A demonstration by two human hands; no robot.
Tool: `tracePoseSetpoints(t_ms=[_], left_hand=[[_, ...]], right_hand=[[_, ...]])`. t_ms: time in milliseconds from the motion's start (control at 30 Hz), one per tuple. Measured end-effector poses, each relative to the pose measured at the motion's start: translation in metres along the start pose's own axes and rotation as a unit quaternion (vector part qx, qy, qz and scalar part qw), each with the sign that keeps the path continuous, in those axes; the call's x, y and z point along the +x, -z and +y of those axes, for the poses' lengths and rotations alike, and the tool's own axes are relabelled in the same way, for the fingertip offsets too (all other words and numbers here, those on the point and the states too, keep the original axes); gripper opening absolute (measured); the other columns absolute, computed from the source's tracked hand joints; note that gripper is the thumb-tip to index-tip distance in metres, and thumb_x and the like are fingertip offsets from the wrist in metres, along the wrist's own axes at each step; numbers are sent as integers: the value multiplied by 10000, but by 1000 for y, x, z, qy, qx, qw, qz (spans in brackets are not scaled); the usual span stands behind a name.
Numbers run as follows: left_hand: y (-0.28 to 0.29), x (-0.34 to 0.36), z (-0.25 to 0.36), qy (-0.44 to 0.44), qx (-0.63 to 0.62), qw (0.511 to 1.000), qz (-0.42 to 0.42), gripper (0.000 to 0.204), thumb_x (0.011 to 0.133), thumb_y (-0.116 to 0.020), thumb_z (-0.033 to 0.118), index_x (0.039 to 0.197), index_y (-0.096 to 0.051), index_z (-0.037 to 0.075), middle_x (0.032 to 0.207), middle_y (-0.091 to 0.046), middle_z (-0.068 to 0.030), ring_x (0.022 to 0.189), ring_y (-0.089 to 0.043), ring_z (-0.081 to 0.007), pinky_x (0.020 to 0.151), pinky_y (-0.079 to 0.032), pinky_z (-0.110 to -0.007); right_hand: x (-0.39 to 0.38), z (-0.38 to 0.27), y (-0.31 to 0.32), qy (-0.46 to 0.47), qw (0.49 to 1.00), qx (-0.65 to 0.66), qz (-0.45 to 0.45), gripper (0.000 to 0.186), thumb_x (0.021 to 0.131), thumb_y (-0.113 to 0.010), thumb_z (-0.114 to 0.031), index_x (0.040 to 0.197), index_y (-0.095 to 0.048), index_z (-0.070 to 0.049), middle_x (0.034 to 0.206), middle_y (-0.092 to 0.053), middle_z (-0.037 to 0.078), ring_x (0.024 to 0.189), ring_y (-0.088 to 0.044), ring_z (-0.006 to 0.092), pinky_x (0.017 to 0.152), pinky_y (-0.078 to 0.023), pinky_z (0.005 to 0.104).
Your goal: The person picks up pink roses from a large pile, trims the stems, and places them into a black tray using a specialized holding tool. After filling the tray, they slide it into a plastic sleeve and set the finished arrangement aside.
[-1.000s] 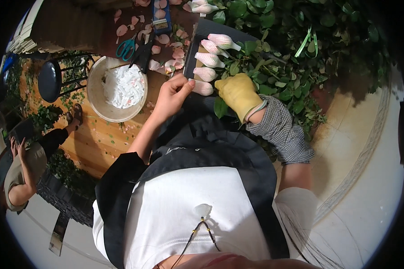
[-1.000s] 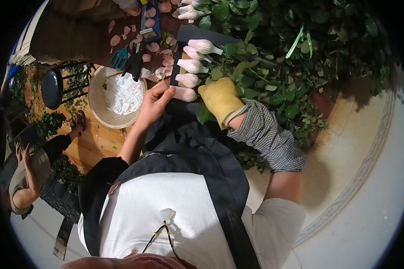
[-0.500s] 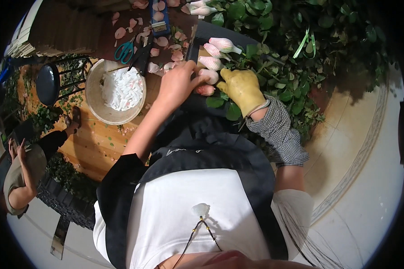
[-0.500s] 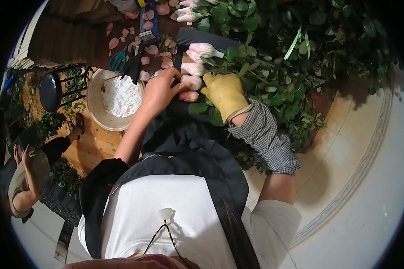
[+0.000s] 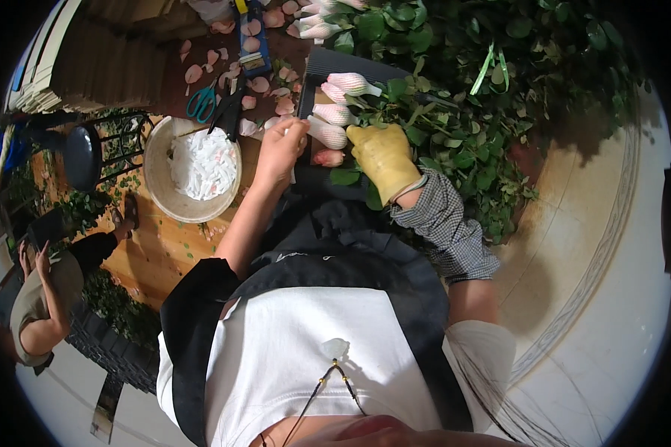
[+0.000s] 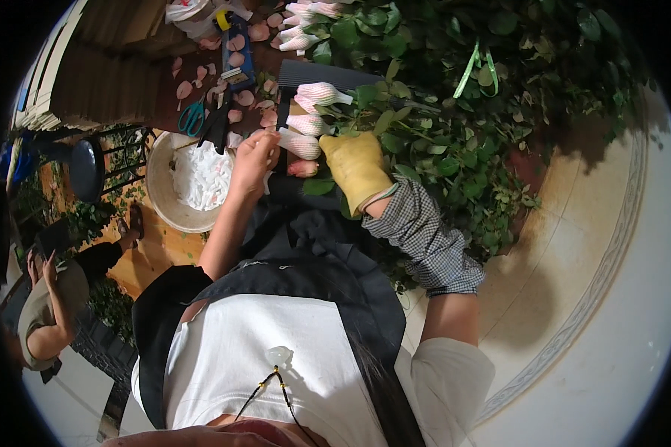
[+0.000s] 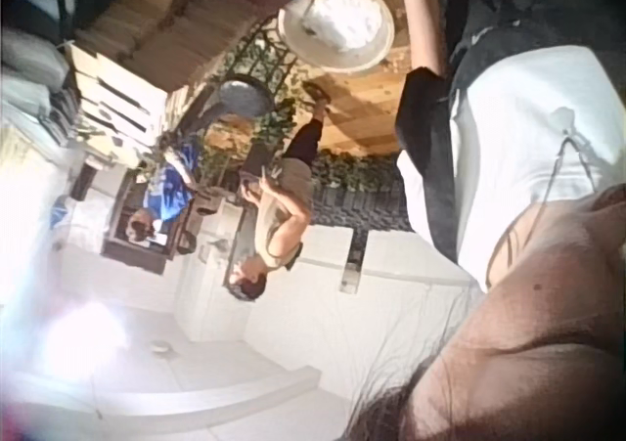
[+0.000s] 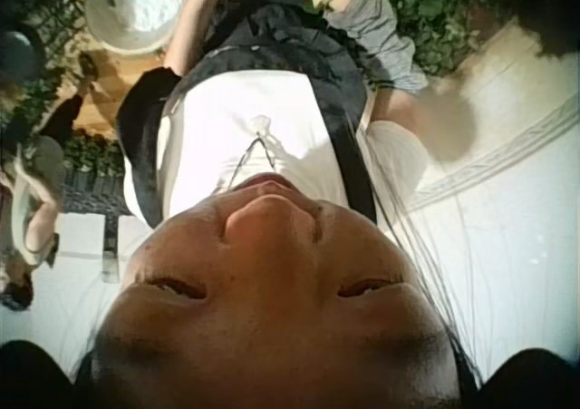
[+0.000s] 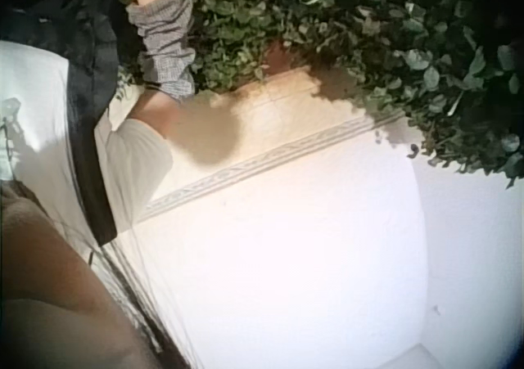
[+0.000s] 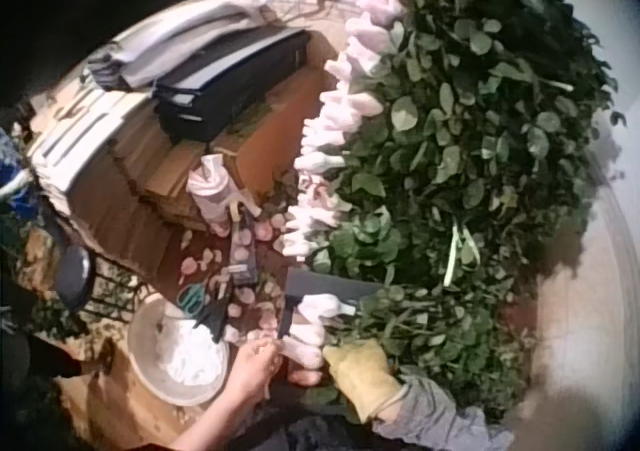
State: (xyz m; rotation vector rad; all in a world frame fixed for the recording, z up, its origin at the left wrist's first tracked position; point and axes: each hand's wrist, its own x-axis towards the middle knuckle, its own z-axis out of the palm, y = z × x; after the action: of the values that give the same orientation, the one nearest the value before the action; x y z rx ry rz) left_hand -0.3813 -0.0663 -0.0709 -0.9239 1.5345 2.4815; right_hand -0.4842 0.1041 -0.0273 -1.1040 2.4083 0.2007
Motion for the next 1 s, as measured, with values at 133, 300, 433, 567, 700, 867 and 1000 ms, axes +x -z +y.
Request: tracePoseSetpoints(t_ms=[133,300,433,567,700,867,1000], left_hand=[[18,-10,48,-111,-174,935,288,163,1001,-572,153,887,-647,64,760,-570,24,554,-466,-67,512,-356,-210],[62,-22,100,-340,152,911,178,208,1025,-521,133,1006,-700,28,960,-685,-23,847,-626,-111,739,-494,-273],[46,4,54,-128,249,960,9,273,998,-630,286,1002,-623,13,845,-680,-63,795,-648,-186,739,-513,-324],[-18,10,56,-97,506,857,12,429,924,-708,430,985,-670,8,944,-711,-232,900,-694,-400,731,-532,-458],[-19,29,36,-193,554,809,31,380,911,-716,402,943,-703,24,896,-717,-217,826,-683,-411,701,-533,-475],[-14,37,30,-118,194,970,-85,329,986,-683,248,764,-610,16,681,-589,32,614,-513,-91,581,-423,-314],[16,33,44,-82,70,988,111,212,994,-608,251,1010,-708,66,726,-568,36,671,-504,-56,609,-414,-264]], right_hand=[[0,-3,-6,-8,999,-35,-20,111,938,-606,-182,1009,-675,-132,934,-760,50,890,-736,255,763,-548,390],[-17,19,16,69,966,195,155,268,904,-671,-335,989,-659,-81,841,-729,132,798,-701,343,727,-542,464],[-3,19,27,-50,996,51,50,319,945,-614,-396,1042,-667,-97,894,-750,109,850,-723,306,735,-547,447],[13,27,7,-28,996,55,62,300,897,-687,-356,937,-638,-63,822,-724,147,815,-711,333,725,-542,467],[12,30,-1,3,995,69,70,288,876,-703,-324,963,-626,-61,831,-708,148,819,-695,335,715,-534,476],[9,33,-1,14,995,61,77,201,901,-660,-293,976,-673,-107,856,-735,108,844,-712,324,736,-544,455],[12,33,-16,13,988,69,135,205,843,-719,-242,907,-620,-74,808,-688,135,784,-676,359,717,-527,485]])
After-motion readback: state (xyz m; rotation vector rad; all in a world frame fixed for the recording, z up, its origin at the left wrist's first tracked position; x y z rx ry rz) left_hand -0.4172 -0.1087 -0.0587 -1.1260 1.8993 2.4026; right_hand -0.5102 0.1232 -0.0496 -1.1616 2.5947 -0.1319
